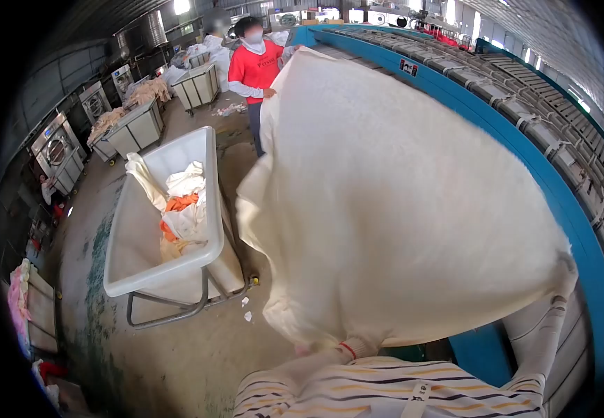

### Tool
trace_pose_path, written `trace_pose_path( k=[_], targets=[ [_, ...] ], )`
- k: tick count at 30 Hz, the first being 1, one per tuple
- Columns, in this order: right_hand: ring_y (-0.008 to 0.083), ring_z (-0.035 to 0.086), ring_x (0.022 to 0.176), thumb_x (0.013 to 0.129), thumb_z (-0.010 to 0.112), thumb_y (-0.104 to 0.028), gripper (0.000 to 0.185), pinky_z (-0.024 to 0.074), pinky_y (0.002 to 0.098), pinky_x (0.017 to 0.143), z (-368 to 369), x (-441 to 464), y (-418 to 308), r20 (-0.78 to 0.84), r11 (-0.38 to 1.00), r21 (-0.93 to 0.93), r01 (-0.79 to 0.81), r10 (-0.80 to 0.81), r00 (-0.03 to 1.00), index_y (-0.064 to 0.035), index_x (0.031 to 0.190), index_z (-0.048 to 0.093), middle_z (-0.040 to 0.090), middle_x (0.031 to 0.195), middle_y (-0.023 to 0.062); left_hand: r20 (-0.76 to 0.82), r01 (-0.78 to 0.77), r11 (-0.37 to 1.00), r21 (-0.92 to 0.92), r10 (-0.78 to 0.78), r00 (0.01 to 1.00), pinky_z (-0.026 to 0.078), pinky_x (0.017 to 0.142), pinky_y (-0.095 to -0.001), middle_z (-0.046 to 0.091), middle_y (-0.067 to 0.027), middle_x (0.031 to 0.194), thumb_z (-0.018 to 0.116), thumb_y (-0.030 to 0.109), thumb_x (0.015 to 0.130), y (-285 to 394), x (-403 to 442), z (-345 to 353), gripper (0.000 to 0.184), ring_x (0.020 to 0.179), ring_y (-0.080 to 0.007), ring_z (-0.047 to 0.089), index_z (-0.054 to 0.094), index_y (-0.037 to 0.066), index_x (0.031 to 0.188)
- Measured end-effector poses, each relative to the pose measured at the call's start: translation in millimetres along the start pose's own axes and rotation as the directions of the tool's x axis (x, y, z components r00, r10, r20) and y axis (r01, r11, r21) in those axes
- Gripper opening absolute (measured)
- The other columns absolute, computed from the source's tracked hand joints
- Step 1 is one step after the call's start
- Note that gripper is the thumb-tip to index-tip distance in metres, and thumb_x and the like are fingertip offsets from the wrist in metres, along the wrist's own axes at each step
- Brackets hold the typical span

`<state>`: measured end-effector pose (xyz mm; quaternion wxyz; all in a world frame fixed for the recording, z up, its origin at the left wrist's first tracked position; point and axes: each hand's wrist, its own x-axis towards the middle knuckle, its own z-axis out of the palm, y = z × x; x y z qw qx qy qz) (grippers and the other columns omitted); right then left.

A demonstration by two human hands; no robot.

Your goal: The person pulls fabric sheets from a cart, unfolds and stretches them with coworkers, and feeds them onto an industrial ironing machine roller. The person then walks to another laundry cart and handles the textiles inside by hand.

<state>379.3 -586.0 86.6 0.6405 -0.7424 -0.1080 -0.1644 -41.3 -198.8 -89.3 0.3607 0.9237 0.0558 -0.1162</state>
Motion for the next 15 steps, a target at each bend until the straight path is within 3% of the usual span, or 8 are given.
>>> trace_pose_path(
  k=[2,4,6,7,10,13,14,15],
  targets=[
    [0.0230,0.065,0.096,0.093,0.053,-0.019,0.028,0.0497,0.0338,0.085,-12,-2,31,0.065,0.946,-0.303,0.119,-0.104,0.992,0.0006,0.107,0.066,0.070,0.102,0.0070,-0.066,-0.092,0.995,0.046,0.095,0.993,0.046,0.092,-0.0427,0.063,-0.0166,0.113,0.059,0.031,0.088,-29,24,36,0.040,0.107,-0.0327,0.059,0.056,0.013,0.123],
    [0.0252,0.066,0.090,0.090,0.055,-0.015,0.023,0.0502,0.0353,0.081,-17,-6,44,0.103,0.699,-0.677,0.230,-0.219,0.970,-0.0013,0.104,0.067,0.072,0.095,0.0073,-0.067,-0.100,0.995,-0.010,0.099,0.993,0.044,0.094,-0.0425,0.064,-0.0166,0.113,0.059,0.030,0.088,-39,34,56,0.039,0.110,-0.0327,0.058,0.056,0.013,0.123],
    [0.0265,0.066,0.093,0.089,0.055,-0.016,0.024,0.0499,0.0349,0.082,-17,-12,46,0.093,0.698,-0.692,0.184,-0.167,0.982,-0.0058,0.108,0.067,0.071,0.100,0.0098,0.000,-0.021,0.986,-0.166,0.021,1.000,0.043,0.096,-0.0422,0.064,-0.0164,0.113,0.059,0.028,0.089,-37,39,64,0.037,0.112,-0.0330,0.056,0.056,0.013,0.123],
    [0.0271,0.065,0.094,0.089,0.055,-0.016,0.025,0.0497,0.0347,0.083,-16,-15,46,0.088,0.697,-0.700,0.159,-0.137,0.987,-0.0081,0.110,0.066,0.070,0.102,0.0110,-0.026,-0.057,0.988,-0.145,0.054,0.998,0.044,0.095,-0.0425,0.064,-0.0168,0.113,0.058,0.027,0.089,-28,34,56,0.038,0.110,-0.0339,0.057,0.055,0.014,0.125],
    [0.0323,0.062,0.098,0.090,0.054,-0.021,0.028,0.0493,0.0391,0.085,-15,-11,57,0.014,0.721,-0.651,0.238,-0.301,0.953,-0.0145,0.115,0.065,0.066,0.108,0.0136,-0.018,-0.155,0.984,-0.087,0.154,0.988,0.046,0.091,-0.0431,0.063,-0.0179,0.112,0.054,0.024,0.092,21,14,17,0.040,0.105,-0.0362,0.060,0.052,0.015,0.131],
    [0.0346,0.058,0.102,0.090,0.055,-0.022,0.030,0.0485,0.0432,0.085,-2,-31,7,0.052,0.150,-0.984,0.091,-0.248,0.967,-0.0175,0.119,0.063,0.062,0.113,0.0146,0.090,-0.222,0.973,-0.066,0.227,0.970,0.049,0.087,-0.0437,0.063,-0.0195,0.112,0.050,0.024,0.096,62,20,-12,0.041,0.099,-0.0381,0.063,0.048,0.016,0.136],
    [0.0367,0.057,0.102,0.089,0.058,-0.023,0.032,0.0480,0.0461,0.084,-8,-28,7,0.086,0.081,-0.991,0.103,-0.193,0.978,-0.0181,0.120,0.062,0.060,0.114,0.0162,0.103,-0.228,0.972,-0.058,0.233,0.967,0.049,0.086,-0.0440,0.063,-0.0203,0.112,0.050,0.024,0.096,66,31,-6,0.042,0.098,-0.0385,0.063,0.047,0.017,0.137],
    [0.0369,0.057,0.102,0.089,0.058,-0.022,0.032,0.0479,0.0463,0.084,-7,-40,-3,0.089,0.156,-0.980,0.126,-0.223,0.971,-0.0161,0.120,0.062,0.059,0.115,0.0170,0.113,-0.235,0.971,-0.052,0.240,0.964,0.050,0.085,-0.0443,0.063,-0.0210,0.112,0.050,0.023,0.096,72,42,0,0.042,0.096,-0.0390,0.064,0.046,0.017,0.137]
  ],
)
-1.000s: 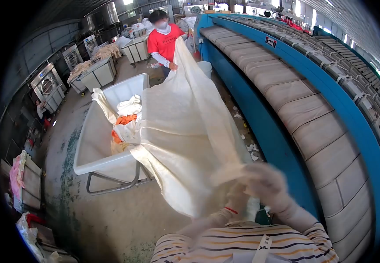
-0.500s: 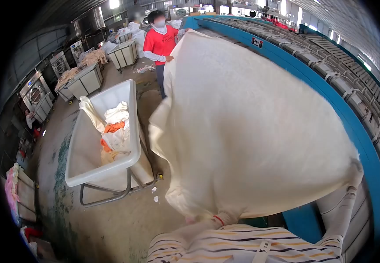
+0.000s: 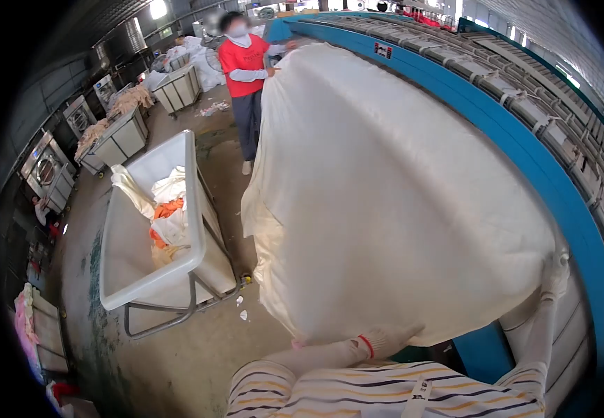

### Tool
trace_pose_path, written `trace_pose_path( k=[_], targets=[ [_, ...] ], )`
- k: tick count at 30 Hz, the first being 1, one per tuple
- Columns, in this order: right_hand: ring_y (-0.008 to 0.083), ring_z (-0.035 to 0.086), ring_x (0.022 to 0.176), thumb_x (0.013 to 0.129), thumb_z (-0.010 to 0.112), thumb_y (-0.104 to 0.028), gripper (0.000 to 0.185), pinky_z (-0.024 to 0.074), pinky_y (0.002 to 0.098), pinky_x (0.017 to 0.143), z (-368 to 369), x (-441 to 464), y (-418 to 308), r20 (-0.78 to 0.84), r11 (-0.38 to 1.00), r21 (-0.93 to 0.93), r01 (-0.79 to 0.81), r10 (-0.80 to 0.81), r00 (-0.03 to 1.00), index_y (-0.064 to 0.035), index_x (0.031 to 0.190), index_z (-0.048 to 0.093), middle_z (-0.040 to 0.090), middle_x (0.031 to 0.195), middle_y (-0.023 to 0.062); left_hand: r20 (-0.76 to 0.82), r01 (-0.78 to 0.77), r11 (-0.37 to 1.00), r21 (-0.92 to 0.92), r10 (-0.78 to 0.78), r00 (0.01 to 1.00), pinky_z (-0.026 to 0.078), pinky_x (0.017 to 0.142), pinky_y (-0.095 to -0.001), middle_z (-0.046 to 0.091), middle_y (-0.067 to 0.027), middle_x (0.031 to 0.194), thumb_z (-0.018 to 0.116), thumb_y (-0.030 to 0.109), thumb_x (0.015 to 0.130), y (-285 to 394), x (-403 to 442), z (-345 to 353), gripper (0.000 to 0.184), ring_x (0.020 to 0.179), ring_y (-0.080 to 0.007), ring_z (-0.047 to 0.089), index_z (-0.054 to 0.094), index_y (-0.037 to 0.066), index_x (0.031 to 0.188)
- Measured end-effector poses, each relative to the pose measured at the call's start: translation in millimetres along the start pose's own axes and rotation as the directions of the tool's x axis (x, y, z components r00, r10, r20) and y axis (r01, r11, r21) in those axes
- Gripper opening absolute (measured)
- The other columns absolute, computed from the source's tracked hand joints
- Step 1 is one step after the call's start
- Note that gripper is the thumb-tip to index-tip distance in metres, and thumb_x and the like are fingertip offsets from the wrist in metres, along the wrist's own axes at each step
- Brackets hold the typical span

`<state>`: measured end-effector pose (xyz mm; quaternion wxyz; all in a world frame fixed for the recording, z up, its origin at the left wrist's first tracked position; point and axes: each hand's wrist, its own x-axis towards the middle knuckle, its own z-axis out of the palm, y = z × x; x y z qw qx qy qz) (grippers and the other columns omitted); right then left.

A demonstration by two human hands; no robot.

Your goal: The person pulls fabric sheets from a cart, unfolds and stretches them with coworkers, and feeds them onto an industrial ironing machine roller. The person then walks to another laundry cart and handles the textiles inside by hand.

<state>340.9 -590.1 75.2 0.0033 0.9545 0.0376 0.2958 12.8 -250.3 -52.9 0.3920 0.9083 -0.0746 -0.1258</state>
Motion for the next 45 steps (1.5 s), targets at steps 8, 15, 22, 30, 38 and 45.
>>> trace_pose_path(
  k=[8,15,22,30,38,45],
  targets=[
    [0.0152,0.062,0.080,0.081,0.057,0.008,0.020,0.0517,0.0267,0.071,-51,-190,-27,0.312,0.324,0.924,-0.206,-0.324,0.893,-0.0035,0.093,0.067,0.065,0.090,0.0078,-0.191,-0.252,0.968,-0.009,0.245,0.950,0.050,0.073,-0.0444,0.067,-0.0165,0.099,0.051,0.021,0.095,59,83,-12,0.031,0.082,-0.0343,0.065,0.057,0.010,0.123],
    [0.0220,0.065,0.082,0.074,0.078,-0.011,0.043,0.0525,0.0354,0.078,-18,-286,-86,0.678,0.483,0.705,-0.519,-0.249,0.691,0.0056,0.111,0.062,0.068,0.091,0.0062,-0.063,-0.566,0.824,-0.023,0.564,0.824,0.050,0.062,-0.0467,0.065,-0.0177,0.087,0.056,0.023,0.088,131,90,7,0.031,0.067,-0.0337,0.062,0.059,0.013,0.117],
    [0.0174,0.061,0.079,0.081,0.069,-0.009,0.027,0.0509,0.0318,0.075,62,-278,-4,0.648,0.235,0.697,-0.678,0.198,0.735,0.0074,0.102,0.065,0.067,0.089,0.0057,0.026,-0.160,0.982,0.100,0.158,0.987,0.051,0.066,-0.0451,0.061,-0.0187,0.103,0.061,0.026,0.082,19,59,-70,0.030,0.079,-0.0330,0.065,0.061,0.014,0.110],
    [0.0249,0.062,0.087,0.085,0.055,-0.008,0.025,0.0475,0.0346,0.080,134,-288,-42,0.615,0.311,0.687,-0.656,0.232,0.754,0.0040,0.103,0.066,0.069,0.096,0.0136,-0.847,0.779,0.580,-0.238,-0.517,0.127,0.047,0.084,-0.0471,0.063,-0.0160,0.109,0.059,0.033,0.084,-254,-189,-220,0.039,0.099,-0.0379,0.059,0.058,0.009,0.114],
    [0.0314,0.063,0.090,0.085,0.057,-0.020,0.028,0.0481,0.0393,0.081,128,-335,-376,0.881,0.864,0.432,-0.259,-0.344,0.325,-0.0007,0.104,0.066,0.067,0.095,0.0187,-0.539,0.958,0.059,-0.280,-0.835,-0.106,0.041,0.093,-0.0573,0.059,-0.0187,0.115,0.054,0.055,0.087,-377,-324,-287,0.061,0.102,-0.0367,0.060,0.052,0.008,0.126],
    [0.0352,0.063,0.100,0.087,0.063,-0.022,0.037,0.0498,0.0424,0.086,31,-282,-868,0.118,0.142,0.908,0.393,-0.989,0.084,-0.0008,0.117,0.060,0.065,0.107,0.0191,-0.182,0.723,0.333,-0.606,-0.942,0.282,0.050,0.079,-0.0483,0.064,-0.0176,0.111,0.052,0.061,0.088,-444,-381,-322,0.076,0.091,-0.0335,0.065,0.043,0.000,0.133]
  ],
)
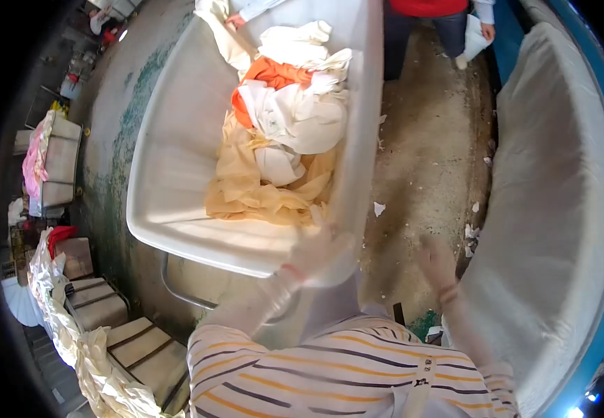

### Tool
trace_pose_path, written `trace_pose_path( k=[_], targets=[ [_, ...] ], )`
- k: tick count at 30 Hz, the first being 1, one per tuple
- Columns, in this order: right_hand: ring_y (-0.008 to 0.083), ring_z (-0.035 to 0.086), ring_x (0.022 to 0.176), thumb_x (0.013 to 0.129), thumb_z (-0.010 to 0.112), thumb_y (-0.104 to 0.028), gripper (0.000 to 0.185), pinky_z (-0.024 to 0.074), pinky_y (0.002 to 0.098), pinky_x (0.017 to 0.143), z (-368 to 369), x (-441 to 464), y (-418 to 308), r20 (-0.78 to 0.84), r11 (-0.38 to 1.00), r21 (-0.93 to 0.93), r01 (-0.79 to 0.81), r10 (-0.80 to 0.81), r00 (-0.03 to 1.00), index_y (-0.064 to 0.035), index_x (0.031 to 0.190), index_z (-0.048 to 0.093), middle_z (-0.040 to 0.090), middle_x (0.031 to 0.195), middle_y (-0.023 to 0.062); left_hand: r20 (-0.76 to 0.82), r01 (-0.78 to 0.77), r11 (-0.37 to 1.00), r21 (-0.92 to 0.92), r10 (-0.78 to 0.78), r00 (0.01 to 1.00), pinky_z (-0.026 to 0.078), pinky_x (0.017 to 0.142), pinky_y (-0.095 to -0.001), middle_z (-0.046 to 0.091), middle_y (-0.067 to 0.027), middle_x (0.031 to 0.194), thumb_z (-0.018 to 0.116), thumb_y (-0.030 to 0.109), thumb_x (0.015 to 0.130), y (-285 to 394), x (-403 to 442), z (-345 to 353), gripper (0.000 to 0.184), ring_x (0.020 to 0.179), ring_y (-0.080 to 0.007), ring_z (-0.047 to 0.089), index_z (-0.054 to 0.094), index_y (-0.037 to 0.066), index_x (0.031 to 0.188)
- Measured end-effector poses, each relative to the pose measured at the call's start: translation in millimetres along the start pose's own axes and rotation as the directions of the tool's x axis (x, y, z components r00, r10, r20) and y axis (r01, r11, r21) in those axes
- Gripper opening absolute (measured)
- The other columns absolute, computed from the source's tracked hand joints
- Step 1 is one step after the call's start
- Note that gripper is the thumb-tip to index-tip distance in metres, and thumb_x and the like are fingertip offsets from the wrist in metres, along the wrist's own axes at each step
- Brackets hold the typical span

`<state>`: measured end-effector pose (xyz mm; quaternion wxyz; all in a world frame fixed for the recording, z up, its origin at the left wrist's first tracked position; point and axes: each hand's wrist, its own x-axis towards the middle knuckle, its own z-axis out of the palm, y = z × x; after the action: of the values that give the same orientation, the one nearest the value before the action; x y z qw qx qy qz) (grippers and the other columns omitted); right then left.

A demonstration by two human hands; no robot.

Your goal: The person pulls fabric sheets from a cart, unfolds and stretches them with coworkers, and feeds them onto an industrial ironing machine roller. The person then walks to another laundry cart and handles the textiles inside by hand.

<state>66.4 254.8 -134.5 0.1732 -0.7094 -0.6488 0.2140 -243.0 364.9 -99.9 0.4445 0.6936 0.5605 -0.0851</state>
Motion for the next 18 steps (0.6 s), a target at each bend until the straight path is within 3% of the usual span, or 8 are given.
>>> trace_pose_path(
  k=[1,3,7,10,12,15,17,18],
  targets=[
    [0.0371,0.061,0.101,0.087,0.063,-0.020,0.041,0.0488,0.0432,0.087,-18,65,-48,-0.059,0.991,0.124,0.054,-0.047,0.997,-0.0020,0.123,0.056,0.064,0.107,0.0195,0.118,0.074,0.969,-0.234,-0.048,0.992,0.050,0.079,-0.0469,0.065,-0.0168,0.110,0.052,0.062,0.088,-13,16,-12,0.079,0.090,-0.0334,0.066,0.042,-0.001,0.134],
    [0.0395,0.055,0.111,0.083,0.067,-0.021,0.049,0.0454,0.0445,0.093,-33,164,-116,-0.097,0.974,0.204,0.095,-0.077,0.992,-0.0039,0.127,0.054,0.058,0.120,0.0216,0.498,0.507,0.263,-0.821,-0.106,0.861,0.045,0.093,-0.0495,0.061,-0.0186,0.123,0.053,0.067,0.084,-70,79,-29,0.088,0.106,-0.0362,0.062,0.040,-0.001,0.137],
    [0.0445,0.044,0.122,0.076,0.073,-0.025,0.058,0.0403,0.0509,0.100,9,268,-175,-0.151,0.923,-0.247,0.295,-0.337,0.929,-0.0061,0.128,0.054,0.054,0.126,0.0213,-0.029,0.439,0.778,-0.449,-0.504,0.863,0.042,0.100,-0.0419,0.053,-0.0160,0.137,0.064,0.066,0.077,-211,199,-32,0.093,0.127,-0.0302,0.048,0.040,0.005,0.143],
    [0.0475,0.040,0.126,0.072,0.074,-0.023,0.056,0.0346,0.0527,0.106,37,286,-179,0.005,0.880,-0.334,0.339,-0.358,0.934,-0.0068,0.123,0.058,0.055,0.127,0.0205,-0.335,0.546,0.503,-0.670,-0.861,0.383,0.044,0.097,-0.0369,0.055,-0.0123,0.133,0.068,0.058,0.078,-279,231,-43,0.081,0.119,-0.0267,0.054,0.047,0.007,0.138],
    [0.0485,0.040,0.127,0.070,0.074,-0.024,0.051,0.0310,0.0550,0.108,45,288,-180,0.029,0.914,-0.286,0.287,-0.291,0.956,-0.0077,0.117,0.063,0.056,0.125,0.0201,-0.334,0.475,0.442,-0.761,-0.894,0.298,0.045,0.095,-0.0367,0.056,-0.0115,0.131,0.069,0.055,0.079,-334,247,-32,0.078,0.117,-0.0258,0.054,0.047,0.007,0.137],
    [0.0487,0.041,0.128,0.068,0.073,-0.022,0.045,0.0220,0.0572,0.113,46,294,-177,0.058,0.926,-0.254,0.280,-0.274,0.960,-0.0086,0.110,0.067,0.059,0.121,0.0200,-0.233,-0.017,0.257,-0.966,-0.843,0.485,0.047,0.092,-0.0363,0.056,-0.0104,0.130,0.070,0.051,0.080,-400,287,14,0.074,0.114,-0.0245,0.056,0.048,0.008,0.136],
    [0.0477,0.040,0.129,0.067,0.072,-0.020,0.042,0.0153,0.0577,0.116,48,297,-174,0.113,0.914,-0.271,0.303,-0.282,0.953,-0.0090,0.107,0.068,0.060,0.119,0.0199,-0.036,-0.322,-0.188,-0.928,-0.814,0.579,0.048,0.090,-0.0361,0.057,-0.0097,0.129,0.070,0.049,0.081,-417,323,40,0.071,0.112,-0.0237,0.056,0.049,0.008,0.136],
    [0.0468,0.040,0.129,0.067,0.071,-0.019,0.040,0.0123,0.0578,0.116,45,297,-174,0.151,0.908,-0.284,0.309,-0.276,0.949,-0.0092,0.106,0.068,0.060,0.118,0.0198,0.245,-0.420,-0.519,-0.744,-0.798,0.551,0.049,0.087,-0.0357,0.059,-0.0093,0.124,0.071,0.045,0.080,-423,326,40,0.066,0.108,-0.0237,0.058,0.052,0.010,0.132]
  ],
)
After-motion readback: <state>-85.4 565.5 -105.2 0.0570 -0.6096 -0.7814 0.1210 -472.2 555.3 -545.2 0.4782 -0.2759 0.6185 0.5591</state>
